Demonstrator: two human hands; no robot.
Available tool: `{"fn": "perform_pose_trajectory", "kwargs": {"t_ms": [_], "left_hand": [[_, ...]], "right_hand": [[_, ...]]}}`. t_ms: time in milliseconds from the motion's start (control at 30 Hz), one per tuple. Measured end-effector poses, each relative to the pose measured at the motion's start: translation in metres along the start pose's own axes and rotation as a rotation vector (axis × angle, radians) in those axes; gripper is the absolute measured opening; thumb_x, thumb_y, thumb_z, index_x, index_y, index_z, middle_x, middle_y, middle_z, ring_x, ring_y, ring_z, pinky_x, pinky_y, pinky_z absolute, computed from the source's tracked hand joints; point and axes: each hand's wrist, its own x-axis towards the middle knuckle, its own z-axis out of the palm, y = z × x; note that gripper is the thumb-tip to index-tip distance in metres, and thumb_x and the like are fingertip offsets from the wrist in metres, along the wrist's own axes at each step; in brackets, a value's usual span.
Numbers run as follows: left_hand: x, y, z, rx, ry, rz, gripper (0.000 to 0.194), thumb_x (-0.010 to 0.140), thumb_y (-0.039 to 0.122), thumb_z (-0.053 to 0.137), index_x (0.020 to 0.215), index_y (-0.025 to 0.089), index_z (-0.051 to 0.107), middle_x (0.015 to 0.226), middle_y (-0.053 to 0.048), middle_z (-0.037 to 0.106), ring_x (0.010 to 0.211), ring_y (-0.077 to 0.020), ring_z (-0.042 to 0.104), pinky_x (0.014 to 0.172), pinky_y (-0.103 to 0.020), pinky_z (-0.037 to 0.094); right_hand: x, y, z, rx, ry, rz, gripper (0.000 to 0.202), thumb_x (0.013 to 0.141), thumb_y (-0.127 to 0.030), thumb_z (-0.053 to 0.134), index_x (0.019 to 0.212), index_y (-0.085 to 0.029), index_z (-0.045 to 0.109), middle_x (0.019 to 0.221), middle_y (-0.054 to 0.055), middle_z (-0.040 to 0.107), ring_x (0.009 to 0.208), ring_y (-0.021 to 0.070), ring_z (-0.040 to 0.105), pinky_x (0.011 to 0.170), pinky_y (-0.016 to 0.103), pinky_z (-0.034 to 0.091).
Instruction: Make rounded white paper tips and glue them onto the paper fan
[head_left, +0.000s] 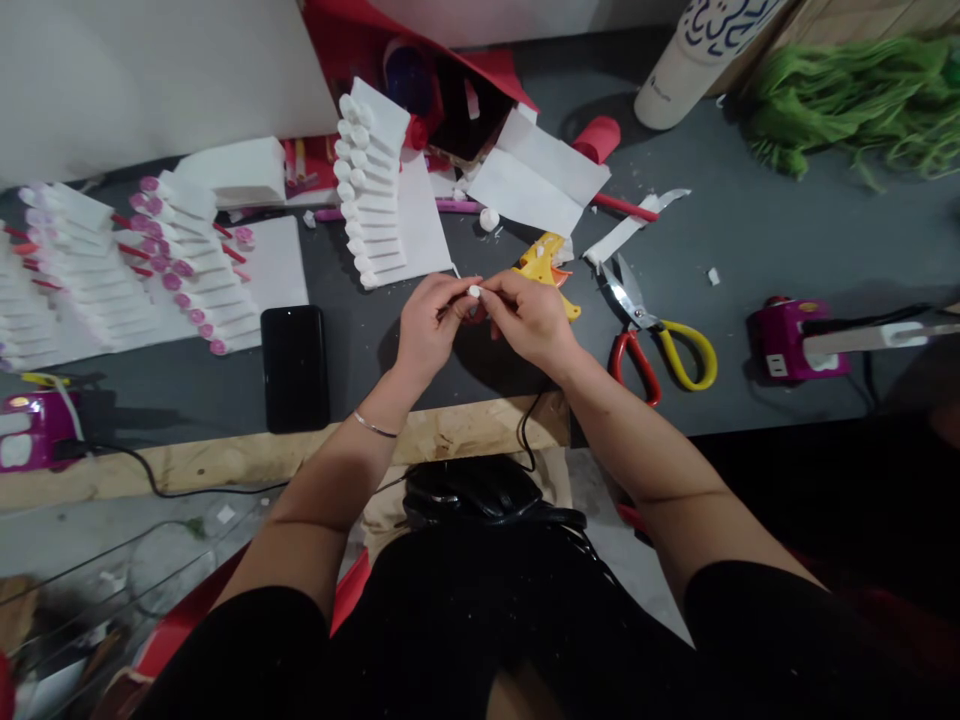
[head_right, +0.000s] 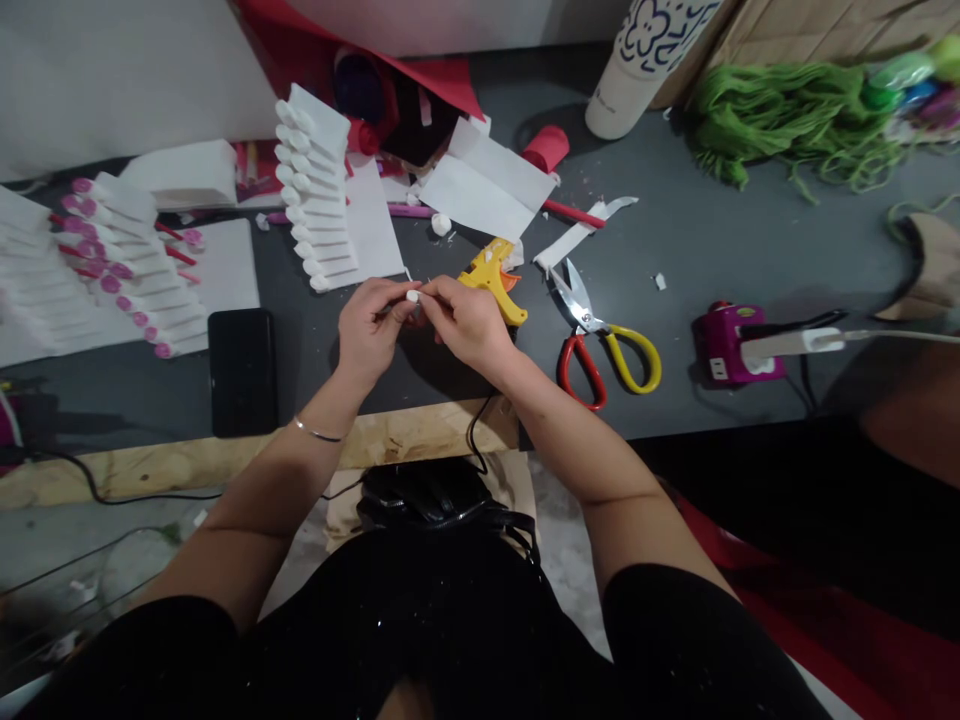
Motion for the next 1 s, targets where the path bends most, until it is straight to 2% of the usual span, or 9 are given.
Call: {"fn": "perform_pose_trajectory", "kwargs": {"t_ms": [200,300,367,533,633,767,867,933,1000], "left_hand": [[-0.001,0.001,0.003,-0.093,-0.006,-0.116,0.046,0.098,0.066,0.060,0.107,0.025,0.078,0.102,-0.005,0.074,0.067,-0.0102,0.066,0.061,-0.024,0.056],[0.000,-0.002,0.005,-0.167,-0.008,-0.152,0.047,0.097,0.067,0.062,0.104,0.022,0.075,0.102,-0.005,0.073,0.065,-0.0094,0.066,0.059,-0.024,0.057],[0.001,-0.004,0.006,-0.218,-0.009,-0.171,0.048,0.096,0.068,0.063,0.103,0.021,0.073,0.099,-0.004,0.073,0.067,-0.0102,0.068,0.060,-0.024,0.058],[0.001,-0.007,0.009,-0.379,-0.030,-0.300,0.052,0.091,0.071,0.068,0.100,0.020,0.071,0.086,-0.002,0.073,0.068,-0.0112,0.069,0.060,-0.023,0.059],[0.002,-0.008,0.010,-0.466,-0.002,-0.374,0.051,0.087,0.069,0.075,0.098,0.019,0.072,0.074,0.001,0.068,0.064,-0.0105,0.066,0.057,-0.022,0.057],[0.004,-0.006,0.010,-0.564,0.028,-0.430,0.051,0.081,0.068,0.081,0.096,0.019,0.073,0.066,0.003,0.064,0.057,-0.0088,0.062,0.052,-0.020,0.053],[0.004,-0.002,0.009,-0.567,0.026,-0.459,0.048,0.080,0.064,0.084,0.094,0.020,0.073,0.065,0.004,0.064,0.053,-0.0075,0.060,0.051,-0.019,0.051],[0.004,0.000,0.008,-0.552,0.014,-0.477,0.044,0.081,0.061,0.085,0.094,0.020,0.074,0.068,0.003,0.066,0.055,-0.0073,0.060,0.051,-0.019,0.050],[0.004,0.002,0.008,-0.545,-0.001,-0.485,0.042,0.081,0.058,0.085,0.094,0.020,0.074,0.074,0.002,0.070,0.059,-0.0078,0.062,0.052,-0.018,0.050]], "right_hand": [[0.001,-0.002,-0.003,0.001,0.022,0.065,0.037,0.102,-0.052,0.058,0.087,-0.019,0.067,0.068,0.000,0.070,0.048,0.0099,0.055,0.054,0.026,0.042],[0.001,-0.002,-0.005,0.002,0.015,0.061,0.048,0.101,-0.063,0.057,0.084,-0.019,0.066,0.067,0.000,0.070,0.048,0.0091,0.054,0.054,0.026,0.041],[0.001,-0.003,-0.005,-0.008,-0.001,0.024,0.050,0.101,-0.065,0.055,0.087,-0.019,0.067,0.067,0.000,0.070,0.050,0.0096,0.056,0.056,0.026,0.042],[0.001,-0.003,-0.008,-0.027,0.012,-0.001,0.050,0.101,-0.065,0.055,0.089,-0.018,0.070,0.067,0.000,0.069,0.052,0.0107,0.057,0.056,0.026,0.044],[0.001,-0.001,-0.012,-0.022,0.080,-0.004,0.051,0.104,-0.064,0.050,0.092,-0.019,0.070,0.074,0.002,0.072,0.057,0.0123,0.061,0.059,0.028,0.048],[0.002,0.002,-0.015,-0.060,0.208,-0.131,0.041,0.107,-0.055,0.046,0.116,-0.023,0.071,0.104,0.007,0.078,0.090,0.0191,0.074,0.078,0.034,0.058],[0.003,0.005,-0.012,-0.106,0.159,-0.201,0.038,0.101,-0.050,0.060,0.129,-0.025,0.068,0.120,0.009,0.077,0.104,0.0228,0.073,0.088,0.039,0.059],[0.003,0.007,-0.009,-0.093,0.117,-0.187,0.036,0.098,-0.047,0.065,0.126,-0.023,0.070,0.117,0.009,0.077,0.101,0.0226,0.072,0.086,0.038,0.059],[0.004,0.009,-0.006,-0.055,0.104,-0.128,0.030,0.098,-0.044,0.064,0.113,-0.020,0.075,0.105,0.007,0.079,0.091,0.0199,0.072,0.078,0.034,0.057]]}}
